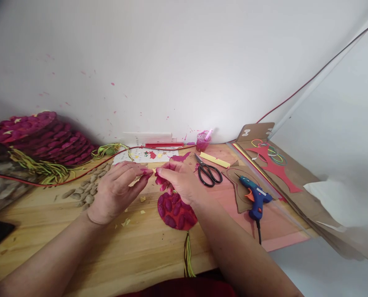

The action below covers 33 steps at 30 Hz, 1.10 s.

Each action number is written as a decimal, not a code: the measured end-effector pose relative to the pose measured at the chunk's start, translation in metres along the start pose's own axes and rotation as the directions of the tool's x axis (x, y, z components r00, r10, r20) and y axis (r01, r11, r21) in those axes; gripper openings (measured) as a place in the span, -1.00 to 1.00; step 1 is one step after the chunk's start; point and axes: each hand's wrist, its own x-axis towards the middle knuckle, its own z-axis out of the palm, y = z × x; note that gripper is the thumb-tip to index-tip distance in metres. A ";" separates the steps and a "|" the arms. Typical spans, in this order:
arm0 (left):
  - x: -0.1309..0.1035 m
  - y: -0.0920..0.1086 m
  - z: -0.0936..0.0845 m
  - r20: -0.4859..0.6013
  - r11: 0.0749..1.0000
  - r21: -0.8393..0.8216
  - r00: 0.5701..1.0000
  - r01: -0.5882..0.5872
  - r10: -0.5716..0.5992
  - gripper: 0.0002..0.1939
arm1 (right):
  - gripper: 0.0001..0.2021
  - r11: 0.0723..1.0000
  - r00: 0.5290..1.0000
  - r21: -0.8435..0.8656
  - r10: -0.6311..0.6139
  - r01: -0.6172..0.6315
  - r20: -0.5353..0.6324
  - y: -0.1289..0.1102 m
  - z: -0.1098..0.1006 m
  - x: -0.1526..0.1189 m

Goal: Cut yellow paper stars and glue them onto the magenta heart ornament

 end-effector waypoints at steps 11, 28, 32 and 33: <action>0.003 0.005 0.008 0.277 0.584 -0.584 0.815 0.564 -0.509 -0.78 | -0.81 0.979 0.997 -0.192 -0.072 0.064 -0.036 -0.003 0.001 0.000; -0.002 -0.008 0.016 0.336 0.599 -0.398 0.718 0.695 -0.610 -0.68 | -0.90 0.325 0.975 -0.927 -0.181 0.185 0.131 0.028 -0.013 0.021; -0.002 -0.008 0.013 0.379 0.660 -0.287 0.715 0.694 -0.587 -0.67 | -0.93 0.340 0.977 -0.925 -0.176 0.173 0.118 0.028 -0.014 0.022; -0.002 -0.007 0.013 0.390 0.671 -0.269 0.715 0.691 -0.580 -0.69 | -0.92 0.339 0.978 -0.926 -0.175 0.165 0.110 0.028 -0.014 0.022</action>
